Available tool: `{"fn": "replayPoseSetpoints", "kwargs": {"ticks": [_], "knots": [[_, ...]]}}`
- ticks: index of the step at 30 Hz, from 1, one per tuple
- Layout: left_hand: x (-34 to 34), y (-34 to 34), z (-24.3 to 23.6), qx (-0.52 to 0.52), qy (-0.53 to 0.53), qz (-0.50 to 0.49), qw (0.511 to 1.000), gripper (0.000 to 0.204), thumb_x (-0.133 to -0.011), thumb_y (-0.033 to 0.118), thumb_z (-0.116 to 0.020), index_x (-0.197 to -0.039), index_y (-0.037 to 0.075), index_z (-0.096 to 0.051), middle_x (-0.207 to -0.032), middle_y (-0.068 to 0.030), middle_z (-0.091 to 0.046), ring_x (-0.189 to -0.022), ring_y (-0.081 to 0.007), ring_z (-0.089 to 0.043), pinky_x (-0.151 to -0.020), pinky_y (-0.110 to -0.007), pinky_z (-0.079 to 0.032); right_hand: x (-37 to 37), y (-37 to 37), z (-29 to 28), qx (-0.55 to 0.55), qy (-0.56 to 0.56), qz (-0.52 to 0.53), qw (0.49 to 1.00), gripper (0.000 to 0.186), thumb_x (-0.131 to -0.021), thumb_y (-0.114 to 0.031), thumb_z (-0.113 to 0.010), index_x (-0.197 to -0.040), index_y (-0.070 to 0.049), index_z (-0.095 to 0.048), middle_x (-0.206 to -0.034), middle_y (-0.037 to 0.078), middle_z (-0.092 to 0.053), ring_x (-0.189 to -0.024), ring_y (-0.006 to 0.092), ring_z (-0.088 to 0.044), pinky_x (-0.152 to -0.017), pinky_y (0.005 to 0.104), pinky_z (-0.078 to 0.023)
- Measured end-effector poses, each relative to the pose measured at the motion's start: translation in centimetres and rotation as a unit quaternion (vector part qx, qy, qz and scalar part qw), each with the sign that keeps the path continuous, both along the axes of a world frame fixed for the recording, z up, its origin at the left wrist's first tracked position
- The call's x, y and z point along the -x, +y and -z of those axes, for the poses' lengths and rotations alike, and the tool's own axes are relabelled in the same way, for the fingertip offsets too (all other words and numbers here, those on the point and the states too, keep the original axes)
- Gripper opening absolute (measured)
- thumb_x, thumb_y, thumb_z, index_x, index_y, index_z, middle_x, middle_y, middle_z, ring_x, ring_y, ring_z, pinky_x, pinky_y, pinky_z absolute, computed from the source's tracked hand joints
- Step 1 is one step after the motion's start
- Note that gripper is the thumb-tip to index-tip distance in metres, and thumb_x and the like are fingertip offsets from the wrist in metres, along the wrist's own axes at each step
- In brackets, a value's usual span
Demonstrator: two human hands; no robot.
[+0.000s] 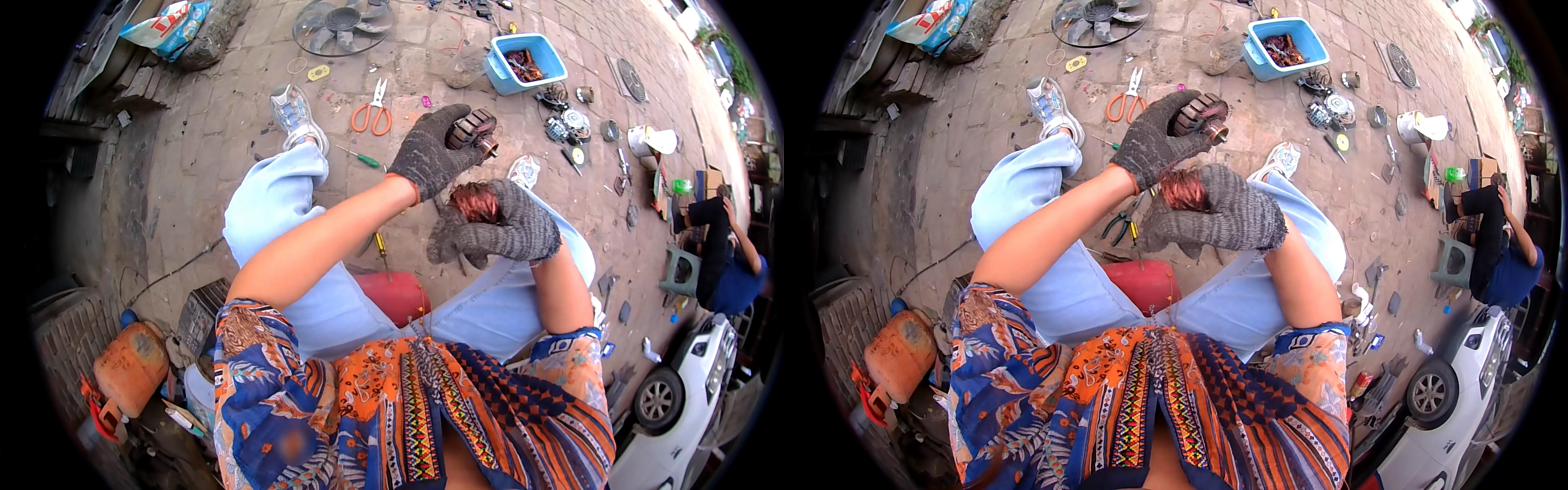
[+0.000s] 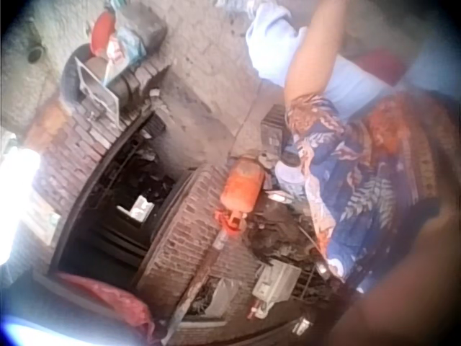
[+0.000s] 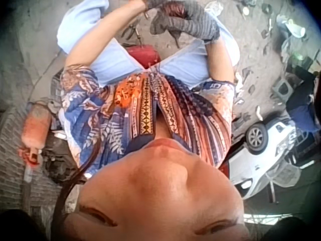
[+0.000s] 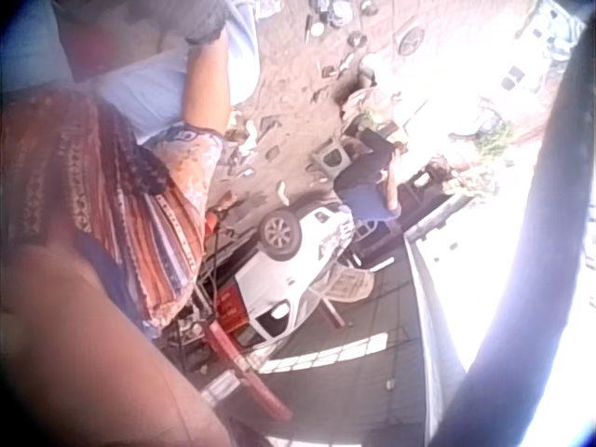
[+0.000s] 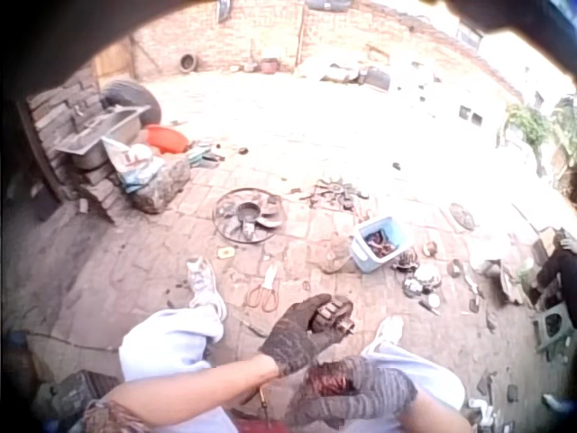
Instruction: The person sits on the ground and winds copper wire around a motor stator by hand. They use a screwdriver to push the wire into the stator slots and pliers to cut the wire, repeating the process across multiple slots.
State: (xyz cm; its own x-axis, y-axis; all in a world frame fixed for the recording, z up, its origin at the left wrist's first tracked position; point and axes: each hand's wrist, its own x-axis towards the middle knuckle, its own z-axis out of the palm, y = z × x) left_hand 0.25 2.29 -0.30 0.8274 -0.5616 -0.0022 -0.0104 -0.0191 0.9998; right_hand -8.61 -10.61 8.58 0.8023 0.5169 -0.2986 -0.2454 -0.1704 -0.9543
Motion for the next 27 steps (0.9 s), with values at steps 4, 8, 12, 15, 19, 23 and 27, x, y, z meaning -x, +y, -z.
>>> {"fn": "replayPoseSetpoints", "kwargs": {"ticks": [4, 8, 12, 15, 19, 23, 27], "knots": [[0.0, 0.4, -0.5, 0.257, 0.492, 0.095, 0.827, 0.032, -0.079, 0.017, -0.061, -0.108, 0.005, -0.054, -0.097, -0.0081, -0.060, -0.087, -0.0182, -0.060, -0.075, -0.036, -0.055, 0.3, -2.0, -1.8, -0.163, 0.104, 0.094, 0.977, 0.031, -0.076, -0.018, -0.070, -0.096, 0.004, -0.062, -0.082, 0.015, -0.067, -0.066, 0.0172, -0.065, -0.053, 0.0247, -0.050], [-0.1, -0.5, -0.3, 0.264, 0.483, 0.051, 0.833, 0.028, -0.090, 0.028, -0.054, -0.104, 0.005, -0.055, -0.094, -0.0098, -0.061, -0.084, -0.0203, -0.062, -0.069, -0.039, -0.058, 0.4, 0.0, -1.6, -0.143, 0.057, -0.019, 0.988, 0.029, -0.079, -0.021, -0.068, -0.096, 0.001, -0.064, -0.081, 0.011, -0.068, -0.069, 0.0124, -0.064, -0.054, 0.0232, -0.049], [-1.6, 0.0, 0.2, 0.208, 0.475, -0.044, 0.854, 0.036, -0.093, 0.039, -0.046, -0.103, 0.006, -0.057, -0.096, -0.0089, -0.063, -0.080, -0.0192, -0.064, -0.067, -0.038, -0.057, 0.3, 2.1, -0.8, 0.022, 0.106, -0.071, 0.992, 0.026, -0.083, -0.030, -0.065, -0.094, -0.007, -0.067, -0.071, 0.003, -0.065, -0.057, 0.0070, -0.057, -0.049, 0.0231, -0.044], [-3.3, 0.6, 0.5, 0.249, 0.443, -0.041, 0.861, 0.034, -0.094, 0.037, -0.045, -0.103, 0.006, -0.057, -0.094, -0.0082, -0.064, -0.078, -0.0200, -0.064, -0.068, -0.039, -0.057, 0.1, 1.4, -0.3, 0.052, 0.077, -0.035, 0.995, 0.026, -0.083, -0.030, -0.064, -0.093, -0.006, -0.067, -0.067, 0.001, -0.063, -0.053, 0.0064, -0.055, -0.047, 0.0232, -0.044], [-4.0, 1.2, 0.7, 0.240, 0.409, -0.139, 0.869, 0.030, -0.095, 0.031, -0.044, -0.105, 0.005, -0.055, -0.099, -0.0102, -0.061, -0.085, -0.0227, -0.062, -0.072, -0.042, -0.057, -0.1, 2.0, 0.0, 0.139, 0.108, -0.017, 0.984, 0.023, -0.084, -0.023, -0.060, -0.089, -0.001, -0.068, -0.074, 0.005, -0.067, -0.054, 0.0081, -0.056, -0.049, 0.0238, -0.045], [-6.0, 2.0, 1.9, 0.264, 0.339, -0.199, 0.881, 0.025, -0.091, 0.024, -0.051, -0.109, 0.007, -0.053, -0.104, -0.0098, -0.059, -0.092, -0.0244, -0.060, -0.082, -0.050, -0.052, -1.0, 2.7, 2.9, 0.182, 0.074, 0.015, 0.981, 0.023, -0.085, -0.024, -0.059, -0.088, -0.003, -0.069, -0.072, 0.004, -0.066, -0.053, 0.0084, -0.056, -0.050, 0.0258, -0.045], [-6.5, 1.5, 1.8, 0.385, 0.355, -0.171, 0.835, 0.025, -0.091, 0.021, -0.052, -0.110, 0.005, -0.053, -0.108, -0.0124, -0.057, -0.097, -0.0279, -0.057, -0.087, -0.053, -0.049, -1.5, 3.6, 6.1, 0.163, 0.096, 0.065, 0.980, 0.027, -0.086, -0.028, -0.058, -0.086, -0.004, -0.069, -0.071, 0.005, -0.066, -0.052, 0.0093, -0.056, -0.052, 0.0265, -0.047]]}}
